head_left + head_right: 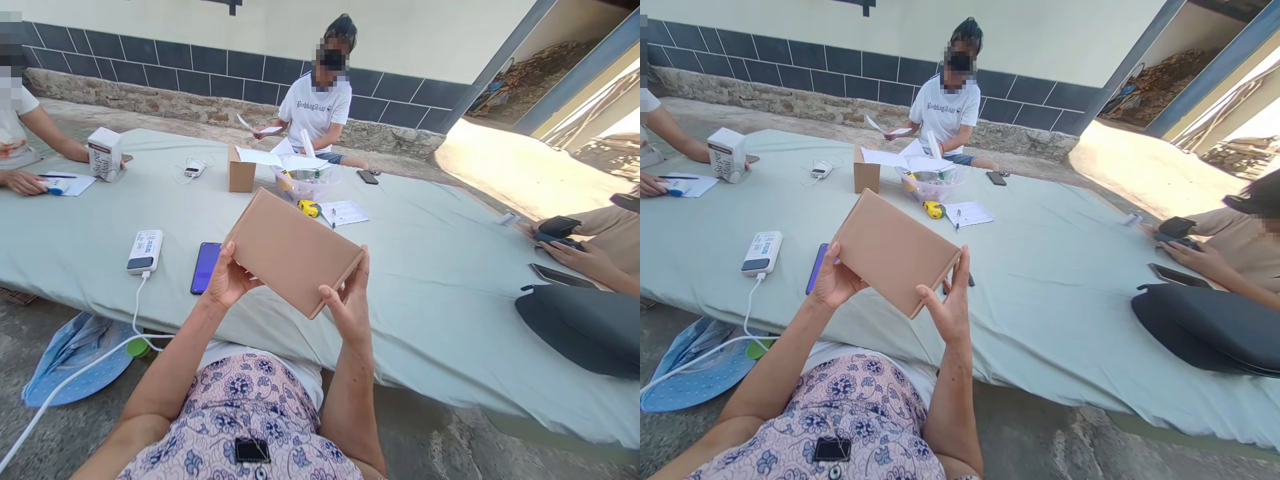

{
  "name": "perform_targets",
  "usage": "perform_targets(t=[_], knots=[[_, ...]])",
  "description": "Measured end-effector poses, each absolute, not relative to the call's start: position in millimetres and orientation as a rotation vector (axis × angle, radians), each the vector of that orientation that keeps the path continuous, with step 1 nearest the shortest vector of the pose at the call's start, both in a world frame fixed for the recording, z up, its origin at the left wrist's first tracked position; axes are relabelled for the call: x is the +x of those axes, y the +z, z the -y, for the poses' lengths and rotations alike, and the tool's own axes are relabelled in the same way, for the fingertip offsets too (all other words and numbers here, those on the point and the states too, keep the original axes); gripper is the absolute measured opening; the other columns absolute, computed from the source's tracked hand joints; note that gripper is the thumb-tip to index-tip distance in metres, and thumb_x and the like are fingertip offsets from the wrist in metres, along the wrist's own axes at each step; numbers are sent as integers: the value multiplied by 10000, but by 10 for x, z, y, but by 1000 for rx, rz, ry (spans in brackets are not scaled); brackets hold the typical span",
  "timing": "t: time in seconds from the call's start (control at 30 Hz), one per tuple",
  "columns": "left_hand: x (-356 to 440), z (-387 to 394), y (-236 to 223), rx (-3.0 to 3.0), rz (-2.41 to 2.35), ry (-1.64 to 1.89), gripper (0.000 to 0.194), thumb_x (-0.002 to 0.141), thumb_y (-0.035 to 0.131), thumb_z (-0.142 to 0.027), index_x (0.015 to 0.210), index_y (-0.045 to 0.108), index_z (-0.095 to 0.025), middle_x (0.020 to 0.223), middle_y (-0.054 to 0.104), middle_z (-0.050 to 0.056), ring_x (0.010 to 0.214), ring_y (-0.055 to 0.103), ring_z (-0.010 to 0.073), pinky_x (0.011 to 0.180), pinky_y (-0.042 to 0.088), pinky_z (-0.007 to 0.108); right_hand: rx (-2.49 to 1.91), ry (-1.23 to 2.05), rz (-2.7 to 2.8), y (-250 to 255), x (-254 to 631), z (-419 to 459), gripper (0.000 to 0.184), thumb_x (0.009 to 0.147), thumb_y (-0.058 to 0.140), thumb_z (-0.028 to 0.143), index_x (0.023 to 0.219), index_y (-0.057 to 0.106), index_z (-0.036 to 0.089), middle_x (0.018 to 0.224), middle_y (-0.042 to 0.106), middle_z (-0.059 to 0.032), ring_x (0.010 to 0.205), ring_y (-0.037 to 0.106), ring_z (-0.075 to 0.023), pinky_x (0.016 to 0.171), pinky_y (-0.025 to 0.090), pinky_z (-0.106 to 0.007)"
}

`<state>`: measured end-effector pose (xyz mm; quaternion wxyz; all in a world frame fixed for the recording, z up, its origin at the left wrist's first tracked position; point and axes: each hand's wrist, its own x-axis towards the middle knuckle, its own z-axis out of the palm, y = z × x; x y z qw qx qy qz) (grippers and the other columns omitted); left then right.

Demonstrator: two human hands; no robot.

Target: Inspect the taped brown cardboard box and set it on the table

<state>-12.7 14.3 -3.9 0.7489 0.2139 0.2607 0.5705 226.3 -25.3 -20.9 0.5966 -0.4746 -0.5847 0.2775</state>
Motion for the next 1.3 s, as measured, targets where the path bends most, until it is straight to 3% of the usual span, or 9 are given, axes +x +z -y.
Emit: perform_targets(t=[0.13,0.23,0.33,0.47,0.6,0.73,0.9,1.2,1.3], knots=[[-70,-122,-12,399,-617,1227,664,745,736,-587,1265,498,-249,1066,632,91,938,683,270,852,605,504,-1088,606,1495,-153,2230,270,1187,704,713,773,1612,45,400,1730,48,-94,1584,135,-356,1150,395,-608],[-21,-108,-27,398,-686,1184,701,760,681,-661,1295,484,-252,1037,621,100,966,686,292,885,588,540,-1115,565,1563,-156,2264,271,1215,666,633,872,1617,59,378,1731,20,-113,1589,90,-371,1130,417,-605],[3,-104,-66,515,-789,1155,663,790,607,-714,1277,519,-274,1102,615,110,1115,636,323,905,569,556,-1120,504,1547,-183,2323,262,1120,716,553,888,1613,139,360,1725,89,-124,1582,137,-371,1123,431,-589],[7,-112,-121,709,-942,1209,651,821,526,-762,1325,502,-352,1385,567,97,1391,464,338,1027,480,551,-1083,432,1481,-184,2355,258,863,884,452,784,1593,256,335,1701,212,-122,1565,233,-337,1127,445,-537],[-7,-143,-188,812,-1068,1173,722,838,430,-813,1406,459,-369,1525,501,82,1471,382,315,1128,355,536,-1089,344,1432,-150,2337,281,698,945,481,665,1541,393,312,1654,336,-126,1527,330,-340,1084,490,-527],[-12,-175,-252,861,-1091,1115,775,823,434,-826,1380,513,-292,1470,553,120,1394,473,331,1061,420,488,-1049,227,1391,-91,2316,336,505,943,601,483,1415,564,306,1590,447,-109,1492,390,-344,1092,474,-565],[19,-208,-350,919,-1075,993,775,794,452,-839,1241,598,-222,1255,659,134,1184,614,322,922,503,433,-853,148,1298,5,2290,408,328,934,635,303,1258,682,282,1432,621,-78,1426,491,-314,1188,354,-625],[35,-244,-523,1191,-1290,967,458,835,591,-557,1153,653,-233,1111,704,85,1095,610,287,964,466,419,-1004,134,1432,-26,2222,348,206,955,578,269,1098,725,251,1252,723,-73,1410,507,-294,1179,384,-606],[33,-200,-415,1225,-1294,1068,447,836,628,-517,1177,647,-230,1230,674,113,1207,586,297,1024,442,414,-1030,105,1445,-36,2220,333,208,967,558,286,1085,727,258,1257,719,-70,1413,503,-293,1189,366,-618]])
